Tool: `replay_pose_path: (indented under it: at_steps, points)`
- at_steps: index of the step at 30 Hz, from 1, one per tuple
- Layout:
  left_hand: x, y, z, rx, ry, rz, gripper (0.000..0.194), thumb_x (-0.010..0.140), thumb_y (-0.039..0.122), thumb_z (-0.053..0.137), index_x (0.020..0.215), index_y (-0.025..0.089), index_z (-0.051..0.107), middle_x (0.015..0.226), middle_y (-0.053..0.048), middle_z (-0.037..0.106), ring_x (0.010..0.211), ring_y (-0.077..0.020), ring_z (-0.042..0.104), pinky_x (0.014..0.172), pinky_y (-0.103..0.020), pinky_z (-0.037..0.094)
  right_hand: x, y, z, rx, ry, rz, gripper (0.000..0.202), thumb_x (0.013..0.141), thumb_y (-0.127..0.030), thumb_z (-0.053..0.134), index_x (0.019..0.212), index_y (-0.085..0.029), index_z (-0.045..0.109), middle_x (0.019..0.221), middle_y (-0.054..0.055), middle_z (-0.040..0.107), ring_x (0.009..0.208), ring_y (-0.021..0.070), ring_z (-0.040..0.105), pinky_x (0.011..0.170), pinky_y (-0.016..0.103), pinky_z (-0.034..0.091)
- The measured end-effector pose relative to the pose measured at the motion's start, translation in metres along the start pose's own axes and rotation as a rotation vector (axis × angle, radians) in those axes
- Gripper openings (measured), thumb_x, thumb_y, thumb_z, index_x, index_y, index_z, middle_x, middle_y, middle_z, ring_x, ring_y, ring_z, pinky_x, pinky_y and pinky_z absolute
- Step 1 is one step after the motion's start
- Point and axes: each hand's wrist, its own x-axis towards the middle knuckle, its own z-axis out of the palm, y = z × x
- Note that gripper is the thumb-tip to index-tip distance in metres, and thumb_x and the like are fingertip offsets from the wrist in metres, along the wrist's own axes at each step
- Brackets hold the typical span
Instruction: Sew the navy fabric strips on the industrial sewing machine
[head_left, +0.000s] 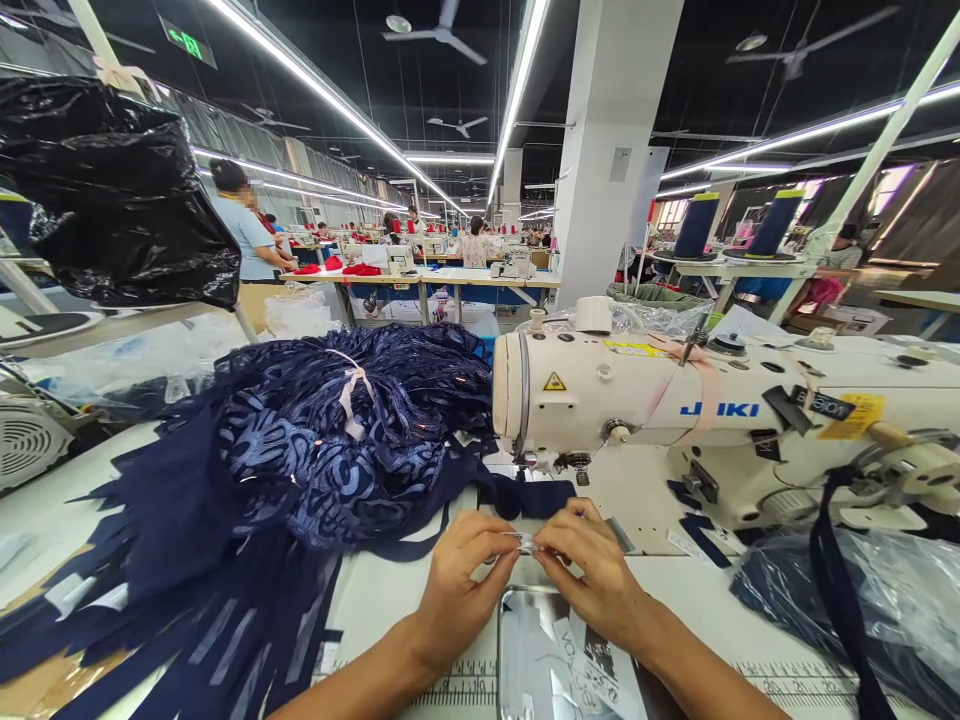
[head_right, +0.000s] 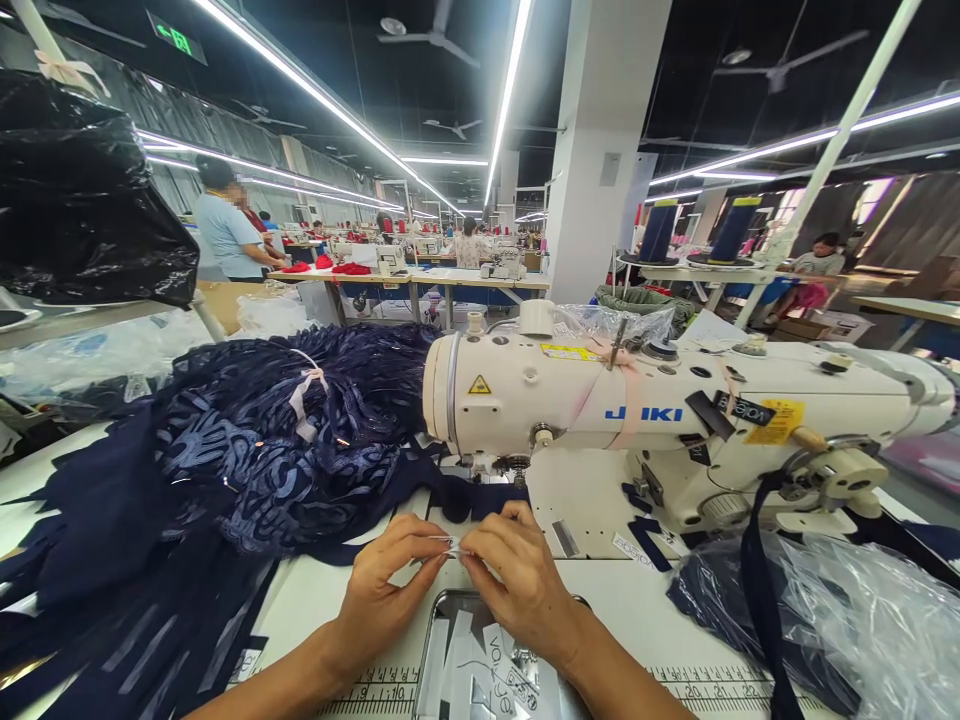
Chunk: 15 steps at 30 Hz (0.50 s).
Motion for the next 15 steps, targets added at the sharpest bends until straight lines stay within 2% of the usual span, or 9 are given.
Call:
replay_pose_path:
  at_steps: [5,11,15]
  points:
    - [-0.0012,0.0015,0.0002,-0.005,-0.034,0.014,0.012,0.078,0.007,0.053,0.077,0.017,0.06,0.074,-0.004,0.063,0.068,-0.0147,0.058,0.064,-0.028,0.047,-0.0009,-0.0003,0.0004,-0.033,-0.064,0.022,0.012,0.084,-0.009,0.043,0.086,-0.018,0.05,0.071,0.001,0.056,0.061,0.0124,0.047,0.063,0.031,0.035]
    - [-0.001,0.0011,0.0007,-0.001,-0.034,-0.006,0.012,0.078,0.007,0.052,0.078,0.017,0.059,0.074,-0.004,0.063,0.07,-0.015,0.058,0.063,-0.027,0.048,0.0001,-0.0028,-0.0005,-0.097,0.024,-0.035,0.017,0.083,-0.007,0.043,0.094,-0.018,0.049,0.072,0.002,0.053,0.064,0.0131,0.047,0.06,0.03,0.036]
    - [0.0001,0.002,0.0008,0.023,-0.038,0.002,0.011,0.079,0.009,0.052,0.077,0.017,0.06,0.072,-0.004,0.063,0.068,-0.0148,0.058,0.062,-0.028,0.048,0.001,-0.0041,-0.0014,-0.136,-0.046,-0.018,0.017,0.083,-0.007,0.041,0.089,-0.018,0.053,0.073,0.003,0.053,0.065,0.0136,0.047,0.061,0.031,0.036]
